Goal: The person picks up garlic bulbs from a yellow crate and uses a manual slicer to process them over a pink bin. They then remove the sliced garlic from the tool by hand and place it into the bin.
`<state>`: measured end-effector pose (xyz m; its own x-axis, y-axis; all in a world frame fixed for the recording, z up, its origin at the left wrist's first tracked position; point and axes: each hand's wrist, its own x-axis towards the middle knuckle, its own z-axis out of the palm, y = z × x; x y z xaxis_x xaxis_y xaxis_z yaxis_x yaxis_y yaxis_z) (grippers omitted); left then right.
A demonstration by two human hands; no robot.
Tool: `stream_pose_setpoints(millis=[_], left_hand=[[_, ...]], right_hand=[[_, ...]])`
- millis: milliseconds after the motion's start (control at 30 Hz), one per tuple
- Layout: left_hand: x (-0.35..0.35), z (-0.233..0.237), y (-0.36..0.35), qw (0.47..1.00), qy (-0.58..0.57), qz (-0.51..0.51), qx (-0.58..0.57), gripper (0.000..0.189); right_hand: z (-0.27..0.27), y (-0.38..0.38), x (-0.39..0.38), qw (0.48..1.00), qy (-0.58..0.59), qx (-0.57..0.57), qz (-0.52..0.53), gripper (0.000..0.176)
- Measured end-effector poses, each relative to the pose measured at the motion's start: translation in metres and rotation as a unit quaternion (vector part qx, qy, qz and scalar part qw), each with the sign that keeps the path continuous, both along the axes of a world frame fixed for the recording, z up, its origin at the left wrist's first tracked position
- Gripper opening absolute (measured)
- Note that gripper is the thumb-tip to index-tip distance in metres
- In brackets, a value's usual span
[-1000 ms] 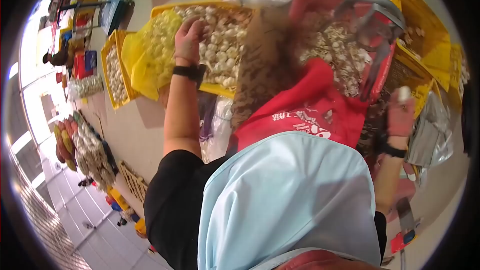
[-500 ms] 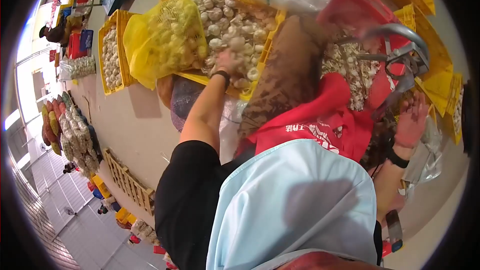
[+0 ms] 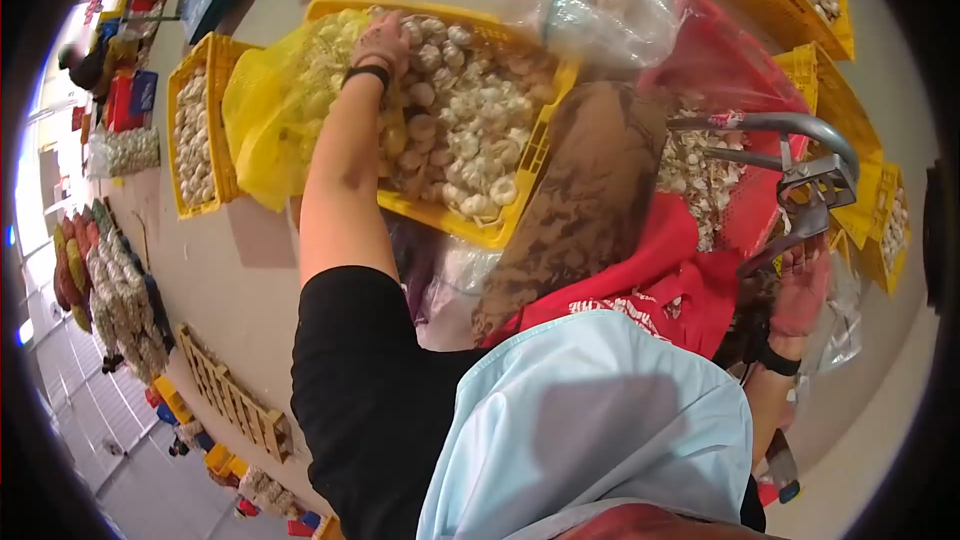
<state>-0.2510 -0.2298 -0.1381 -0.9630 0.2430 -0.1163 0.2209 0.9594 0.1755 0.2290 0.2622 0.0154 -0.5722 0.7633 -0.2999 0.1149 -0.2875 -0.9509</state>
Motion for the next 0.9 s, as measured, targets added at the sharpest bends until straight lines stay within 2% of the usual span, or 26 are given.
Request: stream_pose_setpoints(millis=[33, 100, 167, 200, 233, 267, 300, 333, 367, 400, 433, 500, 600, 633, 700, 733, 767, 800, 833, 867, 900], left_hand=[[-0.017, -0.007, 0.006, 0.999, -0.041, -0.005, -0.014, 0.051], [-0.022, -0.028, 0.021, 0.989, -0.04, 0.031, -0.136, 0.063], [-0.022, -0.022, 0.048, 0.981, -0.143, 0.023, -0.126, 0.069], [-0.005, -0.022, 0.057, 0.984, -0.143, 0.057, -0.087, 0.066], [0.013, -0.02, 0.059, 0.976, -0.112, -0.08, -0.169, 0.065], [0.021, -0.042, 0.061, 0.989, -0.119, -0.02, -0.089, 0.066], [0.045, -0.048, 0.068, 0.983, -0.1, -0.05, -0.146, 0.067], [0.068, -0.048, 0.075, 0.985, -0.133, -0.047, -0.098, 0.068], [0.091, -0.044, 0.081, 0.987, -0.105, -0.056, -0.105, 0.068], [0.109, -0.043, 0.086, 0.992, -0.098, -0.061, -0.056, 0.066], [0.127, -0.055, 0.085, 0.993, -0.099, -0.068, 0.01, 0.06], [0.155, -0.083, 0.084, 0.987, -0.147, -0.033, 0.056, 0.059], [0.181, -0.067, 0.069, 0.959, -0.218, -0.09, 0.155, 0.064], [0.188, -0.074, 0.058, 0.948, -0.237, -0.129, 0.171, 0.064], [0.185, -0.05, 0.041, 0.858, -0.374, -0.179, 0.304, 0.063], [0.18, -0.048, 0.036, 0.82, -0.436, -0.126, 0.349, 0.064], [0.171, -0.022, 0.038, 0.866, -0.395, -0.103, 0.29, 0.061], [0.152, -0.032, 0.035, 0.894, -0.358, -0.043, 0.265, 0.054], [0.132, -0.056, 0.032, 0.94, -0.252, -0.01, 0.23, 0.048], [0.109, -0.085, 0.032, 0.934, -0.159, -0.008, 0.32, 0.045], [0.086, -0.08, 0.043, 0.961, -0.132, 0.006, 0.243, 0.042]], right_hand=[[0.001, -0.002, 0.001, 1.0, -0.006, -0.001, -0.008, 0.053], [0.001, -0.005, 0.001, 1.0, -0.017, -0.005, -0.021, 0.053], [0.006, -0.009, 0.0, 0.999, -0.026, 0.002, -0.038, 0.053], [0.01, -0.011, 0.003, 0.998, -0.032, 0.002, -0.046, 0.053], [0.008, -0.008, 0.01, 0.999, -0.027, 0.002, -0.044, 0.053], [0.002, 0.0, 0.017, 0.999, -0.015, 0.0, -0.041, 0.053], [-0.004, 0.004, 0.021, 0.999, -0.003, -0.002, -0.039, 0.053], [-0.002, 0.001, 0.018, 0.999, -0.004, 0.0, -0.042, 0.053], [0.001, -0.004, 0.013, 0.999, -0.006, 0.002, -0.044, 0.053], [0.002, -0.007, 0.012, 0.999, -0.009, 0.003, -0.046, 0.053], [-0.001, -0.005, 0.015, 0.999, -0.007, -0.003, -0.038, 0.053], [-0.007, -0.002, 0.019, 1.0, 0.002, -0.014, -0.022, 0.054], [-0.006, -0.008, 0.017, 0.999, -0.007, -0.027, -0.037, 0.054], [-0.009, -0.006, 0.02, 0.999, -0.006, -0.027, -0.035, 0.053], [-0.015, -0.002, 0.029, 0.999, -0.006, -0.028, -0.035, 0.053], [-0.016, -0.001, 0.032, 0.999, -0.007, -0.029, -0.037, 0.053], [-0.017, 0.0, 0.035, 0.999, -0.008, -0.028, -0.039, 0.053], [-0.018, 0.0, 0.037, 0.999, -0.008, -0.028, -0.041, 0.053], [-0.021, -0.001, 0.039, 0.999, -0.017, -0.021, -0.045, 0.053], [-0.024, -0.002, 0.04, 0.998, -0.025, -0.013, -0.05, 0.053], [-0.025, -0.002, 0.04, 0.998, -0.033, -0.004, -0.055, 0.053]])
